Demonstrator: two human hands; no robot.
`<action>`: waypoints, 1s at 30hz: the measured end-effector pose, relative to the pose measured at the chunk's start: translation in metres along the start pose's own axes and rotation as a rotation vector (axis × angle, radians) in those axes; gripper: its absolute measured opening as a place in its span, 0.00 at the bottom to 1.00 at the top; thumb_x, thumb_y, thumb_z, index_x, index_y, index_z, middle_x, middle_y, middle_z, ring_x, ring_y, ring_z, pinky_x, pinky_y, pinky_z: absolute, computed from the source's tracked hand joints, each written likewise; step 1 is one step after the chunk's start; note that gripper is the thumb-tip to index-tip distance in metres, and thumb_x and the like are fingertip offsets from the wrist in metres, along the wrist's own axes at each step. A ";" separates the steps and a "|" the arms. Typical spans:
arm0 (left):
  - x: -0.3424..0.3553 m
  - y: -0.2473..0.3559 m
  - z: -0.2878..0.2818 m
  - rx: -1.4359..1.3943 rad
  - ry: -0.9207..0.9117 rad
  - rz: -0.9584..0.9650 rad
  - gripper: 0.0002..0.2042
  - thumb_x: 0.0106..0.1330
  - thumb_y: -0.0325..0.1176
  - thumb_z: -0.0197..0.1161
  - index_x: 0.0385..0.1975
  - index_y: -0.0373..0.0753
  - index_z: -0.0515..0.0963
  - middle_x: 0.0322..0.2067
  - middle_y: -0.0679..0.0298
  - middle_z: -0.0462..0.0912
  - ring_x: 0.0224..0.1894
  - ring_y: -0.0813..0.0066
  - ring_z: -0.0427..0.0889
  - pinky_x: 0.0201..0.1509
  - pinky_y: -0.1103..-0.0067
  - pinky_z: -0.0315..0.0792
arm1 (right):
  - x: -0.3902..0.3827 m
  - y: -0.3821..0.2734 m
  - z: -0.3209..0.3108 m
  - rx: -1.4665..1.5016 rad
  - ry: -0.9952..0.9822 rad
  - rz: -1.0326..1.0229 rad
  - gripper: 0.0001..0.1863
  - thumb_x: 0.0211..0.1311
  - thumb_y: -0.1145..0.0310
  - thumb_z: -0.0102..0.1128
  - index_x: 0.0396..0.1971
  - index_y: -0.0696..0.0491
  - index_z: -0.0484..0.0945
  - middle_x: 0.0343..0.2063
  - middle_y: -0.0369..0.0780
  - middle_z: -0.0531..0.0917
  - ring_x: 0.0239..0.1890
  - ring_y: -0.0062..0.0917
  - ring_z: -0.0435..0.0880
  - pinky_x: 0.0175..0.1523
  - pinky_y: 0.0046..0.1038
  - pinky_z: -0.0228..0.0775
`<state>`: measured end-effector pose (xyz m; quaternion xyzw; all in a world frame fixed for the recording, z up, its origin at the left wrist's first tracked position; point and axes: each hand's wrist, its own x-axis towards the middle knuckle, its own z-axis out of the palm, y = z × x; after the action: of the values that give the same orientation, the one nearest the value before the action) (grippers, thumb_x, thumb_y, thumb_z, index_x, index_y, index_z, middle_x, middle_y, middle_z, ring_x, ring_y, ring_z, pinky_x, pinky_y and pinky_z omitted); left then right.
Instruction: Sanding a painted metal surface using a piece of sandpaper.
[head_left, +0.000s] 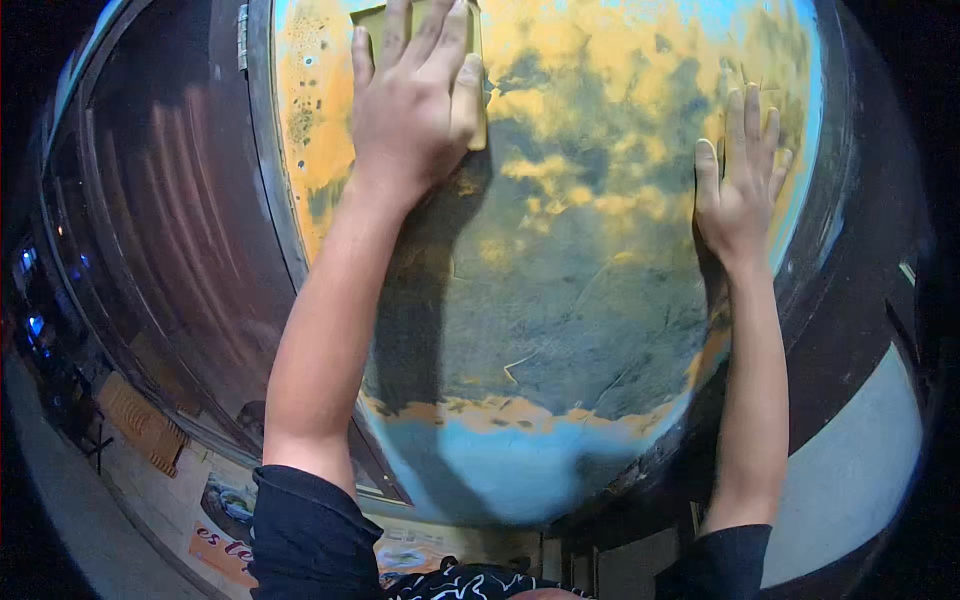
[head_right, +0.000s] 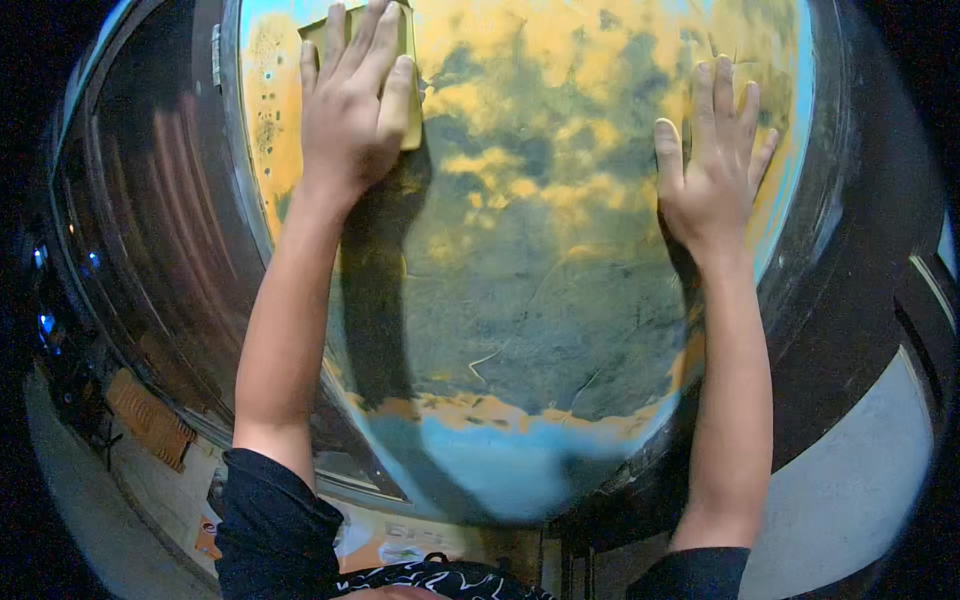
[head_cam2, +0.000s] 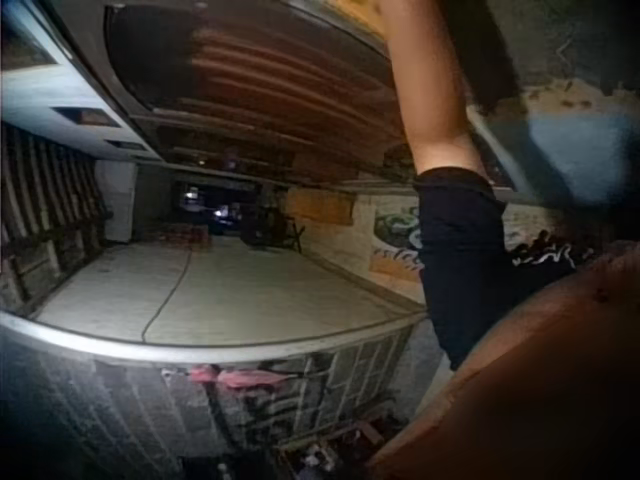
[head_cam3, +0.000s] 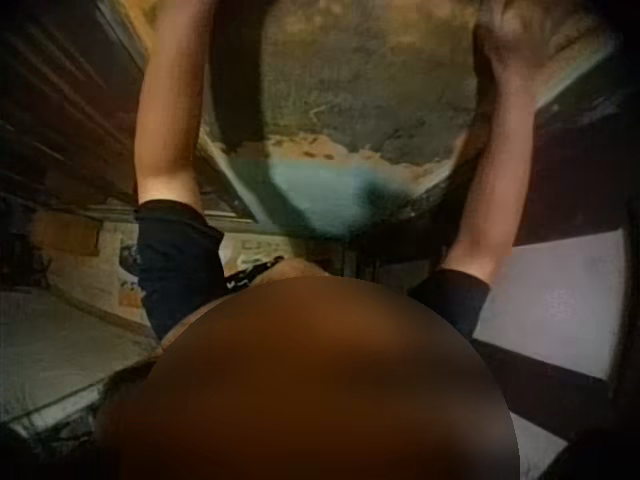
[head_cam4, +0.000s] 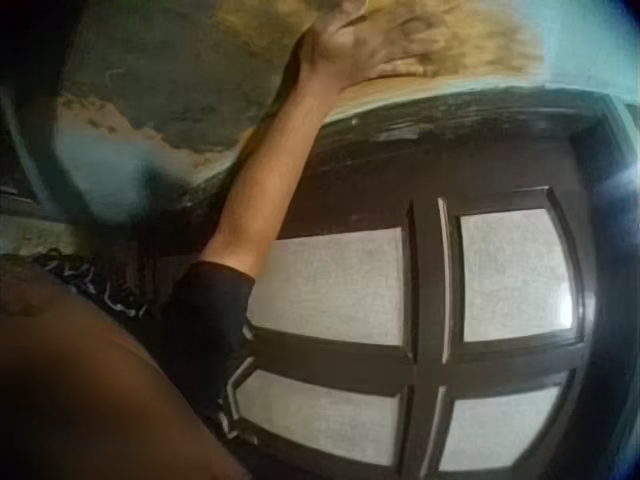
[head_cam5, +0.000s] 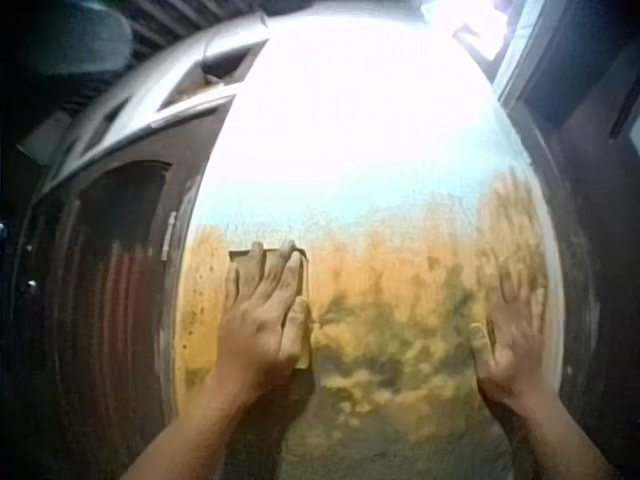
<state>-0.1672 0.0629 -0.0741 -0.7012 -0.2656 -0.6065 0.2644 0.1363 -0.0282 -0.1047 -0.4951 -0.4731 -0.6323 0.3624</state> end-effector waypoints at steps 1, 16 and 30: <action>-0.013 -0.008 0.015 0.065 0.085 0.125 0.24 0.69 0.40 0.44 0.63 0.38 0.66 0.67 0.61 0.61 0.72 0.54 0.50 0.72 0.57 0.41 | 0.001 -0.006 -0.001 -0.002 -0.003 -0.009 0.33 0.68 0.47 0.42 0.70 0.41 0.52 0.72 0.33 0.50 0.73 0.39 0.43 0.71 0.57 0.28; -0.021 -0.071 -0.008 0.126 0.152 0.232 0.23 0.68 0.40 0.47 0.62 0.41 0.67 0.66 0.63 0.65 0.71 0.56 0.53 0.72 0.56 0.42 | 0.037 -0.136 0.008 0.094 0.024 -0.057 0.32 0.67 0.49 0.46 0.68 0.43 0.58 0.71 0.32 0.53 0.73 0.40 0.46 0.69 0.61 0.30; -0.029 -0.096 -0.021 0.049 0.116 0.139 0.23 0.67 0.39 0.47 0.60 0.36 0.68 0.65 0.60 0.64 0.71 0.54 0.53 0.71 0.56 0.43 | 0.045 -0.176 0.010 0.107 0.041 -0.058 0.33 0.65 0.48 0.48 0.69 0.41 0.57 0.70 0.31 0.55 0.72 0.36 0.49 0.69 0.58 0.34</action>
<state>-0.2526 0.1159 -0.0952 -0.6751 -0.2153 -0.6196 0.3376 -0.0352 0.0333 -0.1029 -0.4481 -0.5128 -0.6263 0.3794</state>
